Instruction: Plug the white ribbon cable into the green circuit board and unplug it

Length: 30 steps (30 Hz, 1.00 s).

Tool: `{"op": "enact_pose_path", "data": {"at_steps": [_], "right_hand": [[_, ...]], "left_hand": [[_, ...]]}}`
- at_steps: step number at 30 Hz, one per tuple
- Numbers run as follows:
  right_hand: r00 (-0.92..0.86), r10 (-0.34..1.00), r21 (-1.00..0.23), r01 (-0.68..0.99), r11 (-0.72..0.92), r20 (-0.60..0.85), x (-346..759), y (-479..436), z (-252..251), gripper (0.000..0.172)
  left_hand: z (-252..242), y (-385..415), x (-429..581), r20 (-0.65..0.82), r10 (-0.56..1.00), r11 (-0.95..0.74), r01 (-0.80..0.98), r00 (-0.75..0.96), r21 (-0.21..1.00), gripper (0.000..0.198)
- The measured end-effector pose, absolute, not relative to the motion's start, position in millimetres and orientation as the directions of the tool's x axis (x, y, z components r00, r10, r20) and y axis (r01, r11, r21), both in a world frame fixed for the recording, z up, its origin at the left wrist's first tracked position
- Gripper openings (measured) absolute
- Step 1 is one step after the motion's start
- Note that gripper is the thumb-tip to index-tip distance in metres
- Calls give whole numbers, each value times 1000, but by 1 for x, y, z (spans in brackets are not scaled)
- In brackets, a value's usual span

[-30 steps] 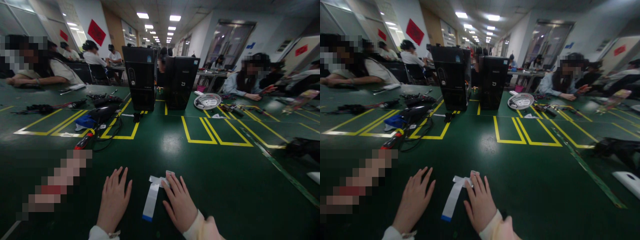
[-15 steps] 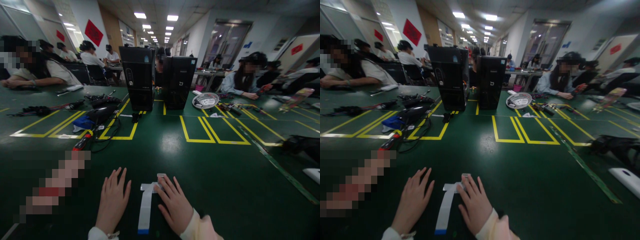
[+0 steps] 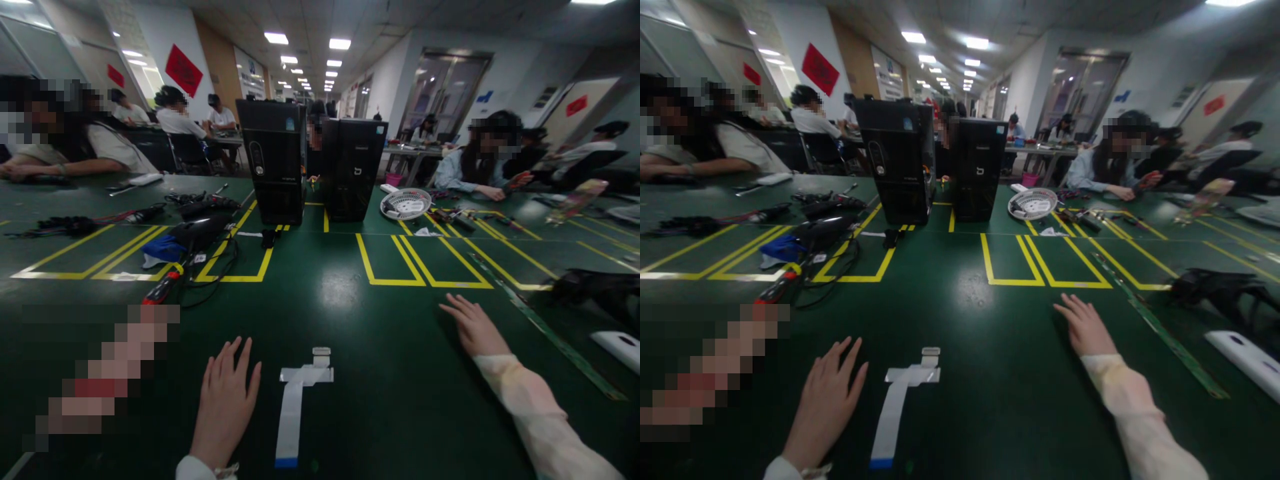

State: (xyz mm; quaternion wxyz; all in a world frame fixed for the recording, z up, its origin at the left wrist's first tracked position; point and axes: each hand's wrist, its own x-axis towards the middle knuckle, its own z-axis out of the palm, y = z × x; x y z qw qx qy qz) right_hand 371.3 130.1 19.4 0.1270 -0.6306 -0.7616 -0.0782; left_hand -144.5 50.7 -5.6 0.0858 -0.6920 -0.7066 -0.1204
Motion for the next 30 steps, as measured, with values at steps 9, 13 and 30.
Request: {"op": "enact_pose_path", "data": {"at_steps": [9, 13, 30], "right_hand": [[513, 783, -115, 854, -508, 351, 479, 121, 17, 62], [587, 776, -142, 809, -570, 229, 494, 125, 11, 68], [431, 889, -109, 902, -418, 153, 471, 102, -8, 75]], "left_hand": [[-5, 51, -143, 252, 966, 47, 997, -59, 53, 61], [-6, 51, -145, 245, 968, 35, 998, -46, 51, 60], [-3, 51, -142, 277, 960, 23, 998, -37, 52, 60]]}}
